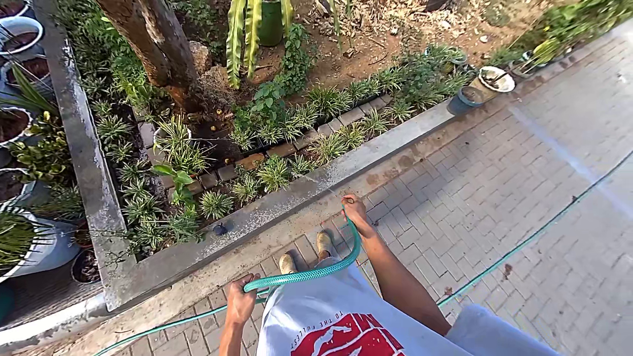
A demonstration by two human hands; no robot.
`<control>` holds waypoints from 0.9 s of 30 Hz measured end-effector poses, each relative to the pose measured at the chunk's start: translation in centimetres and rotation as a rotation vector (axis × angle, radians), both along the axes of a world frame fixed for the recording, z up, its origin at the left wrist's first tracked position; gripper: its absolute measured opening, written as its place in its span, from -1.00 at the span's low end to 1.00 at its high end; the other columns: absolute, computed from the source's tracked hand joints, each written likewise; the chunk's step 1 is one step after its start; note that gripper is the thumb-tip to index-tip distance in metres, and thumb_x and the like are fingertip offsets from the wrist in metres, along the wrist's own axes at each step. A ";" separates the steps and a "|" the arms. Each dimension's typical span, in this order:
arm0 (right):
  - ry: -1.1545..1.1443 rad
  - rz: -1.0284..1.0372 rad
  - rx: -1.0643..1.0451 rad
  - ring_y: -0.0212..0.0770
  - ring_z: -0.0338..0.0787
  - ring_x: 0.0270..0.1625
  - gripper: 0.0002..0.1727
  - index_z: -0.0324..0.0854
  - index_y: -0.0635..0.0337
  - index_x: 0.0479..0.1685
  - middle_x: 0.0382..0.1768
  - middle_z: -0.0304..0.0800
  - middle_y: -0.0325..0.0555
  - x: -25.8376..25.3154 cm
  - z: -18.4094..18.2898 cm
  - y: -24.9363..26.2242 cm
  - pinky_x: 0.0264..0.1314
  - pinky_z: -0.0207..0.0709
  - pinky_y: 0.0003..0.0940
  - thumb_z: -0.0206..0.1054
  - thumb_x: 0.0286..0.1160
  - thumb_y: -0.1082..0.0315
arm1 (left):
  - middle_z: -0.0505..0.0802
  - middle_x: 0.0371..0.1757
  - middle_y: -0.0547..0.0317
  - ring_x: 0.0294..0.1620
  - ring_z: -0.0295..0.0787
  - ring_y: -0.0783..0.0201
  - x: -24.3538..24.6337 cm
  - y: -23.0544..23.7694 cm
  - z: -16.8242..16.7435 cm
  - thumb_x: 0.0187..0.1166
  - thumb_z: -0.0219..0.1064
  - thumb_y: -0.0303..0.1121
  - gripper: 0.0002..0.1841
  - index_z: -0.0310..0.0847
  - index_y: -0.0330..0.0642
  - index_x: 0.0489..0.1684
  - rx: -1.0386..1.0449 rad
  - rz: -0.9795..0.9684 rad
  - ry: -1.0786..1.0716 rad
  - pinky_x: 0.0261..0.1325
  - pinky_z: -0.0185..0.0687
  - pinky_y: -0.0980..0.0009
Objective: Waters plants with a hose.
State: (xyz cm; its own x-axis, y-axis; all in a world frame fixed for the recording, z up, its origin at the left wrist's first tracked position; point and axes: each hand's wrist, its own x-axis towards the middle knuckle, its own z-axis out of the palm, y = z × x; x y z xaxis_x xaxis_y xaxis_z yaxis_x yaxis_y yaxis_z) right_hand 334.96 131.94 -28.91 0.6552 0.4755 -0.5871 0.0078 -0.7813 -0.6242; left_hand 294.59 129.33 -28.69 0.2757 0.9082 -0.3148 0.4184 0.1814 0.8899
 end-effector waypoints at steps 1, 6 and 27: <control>-0.028 -0.025 0.000 -0.29 0.62 -0.61 -0.63 0.49 0.19 0.47 -0.38 0.68 -0.02 0.6 0.1 -0.2 -0.50 0.58 -0.38 0.14 0.84 0.23 | 0.38 -0.80 0.60 -0.78 0.24 0.64 0.3 0.2 0.1 0.35 0.26 -0.38 -0.68 0.38 0.11 -0.84 -0.002 -0.014 0.006 -0.64 0.18 0.57; 0.049 0.058 0.089 -0.33 0.55 -0.69 -0.63 0.49 0.18 0.46 -0.48 0.63 -0.07 0.3 2.1 0.7 -0.60 0.52 -0.44 0.14 0.86 0.21 | 0.33 -0.82 0.57 -0.79 0.19 0.61 1.5 0.9 0.4 0.46 0.22 -0.34 -0.59 0.27 0.13 -0.89 0.027 -0.051 -0.014 -0.65 0.11 0.55; 0.019 0.130 0.164 -0.33 0.51 -0.76 -0.65 0.51 0.15 0.41 -0.55 0.60 -0.07 -2.0 4.5 3.4 -0.66 0.49 -0.46 0.14 0.87 0.17 | 0.34 -0.83 0.57 -0.80 0.19 0.61 0.0 -0.9 0.3 0.50 0.23 -0.31 -0.56 0.26 0.14 -0.90 0.046 0.060 -0.048 -0.67 0.12 0.55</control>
